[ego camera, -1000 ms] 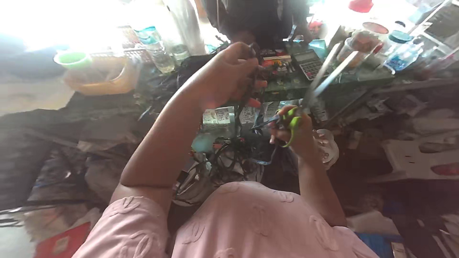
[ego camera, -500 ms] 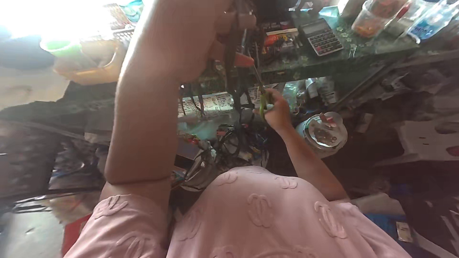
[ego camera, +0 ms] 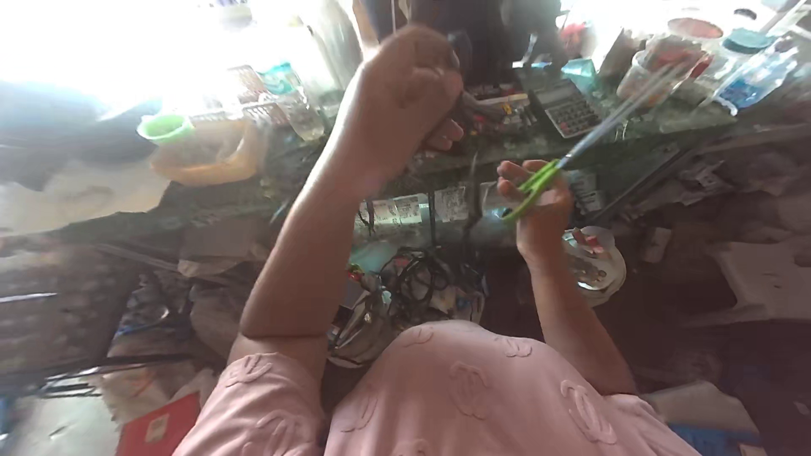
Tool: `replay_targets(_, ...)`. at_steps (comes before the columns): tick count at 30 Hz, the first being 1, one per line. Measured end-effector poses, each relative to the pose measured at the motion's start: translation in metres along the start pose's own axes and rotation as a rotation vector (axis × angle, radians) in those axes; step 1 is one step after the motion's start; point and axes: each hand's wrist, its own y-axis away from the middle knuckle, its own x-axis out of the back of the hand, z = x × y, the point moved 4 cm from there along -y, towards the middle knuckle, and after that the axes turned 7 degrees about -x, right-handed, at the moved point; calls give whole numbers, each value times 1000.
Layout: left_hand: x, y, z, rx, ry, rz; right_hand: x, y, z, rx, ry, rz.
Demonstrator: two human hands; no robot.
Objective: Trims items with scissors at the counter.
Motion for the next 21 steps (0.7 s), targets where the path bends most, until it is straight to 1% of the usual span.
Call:
replay_targets(2, -1, -3, -8, -128, -30, 9, 4, -6, -26, 80, 2, -51)
replay_targets(4, -9, -10, -16, -188, 78, -10, 2, -12, -51, 141, 14, -103)
replay_targets(6, -25, -17, -18, -186, 184, -46, -1, -17, -71, 180, 60, -144)
replay_targets(8, -42, -22, -20, -188, 245, -67, -5, -16, -87, 175, 122, -176)
replay_targets(11, -58, -25, -28, -146, 251, -11, -1, -7, -99, 94, 174, -229)
replay_targets(13, -66, -24, -39, -104, 293, 6, 8, 2, -98, 60, 197, -184)
replay_targets(15, -77, -22, -51, -87, 356, -16, 17, 9, -91, 62, 230, -78)
replay_targets(19, -106, -14, -66, -40, 379, -133, 26, 18, -81, -22, 305, 104)
replay_targets(21, -121, -8, -70, -25, 370, -236, 30, 18, -79, -34, 348, 183)
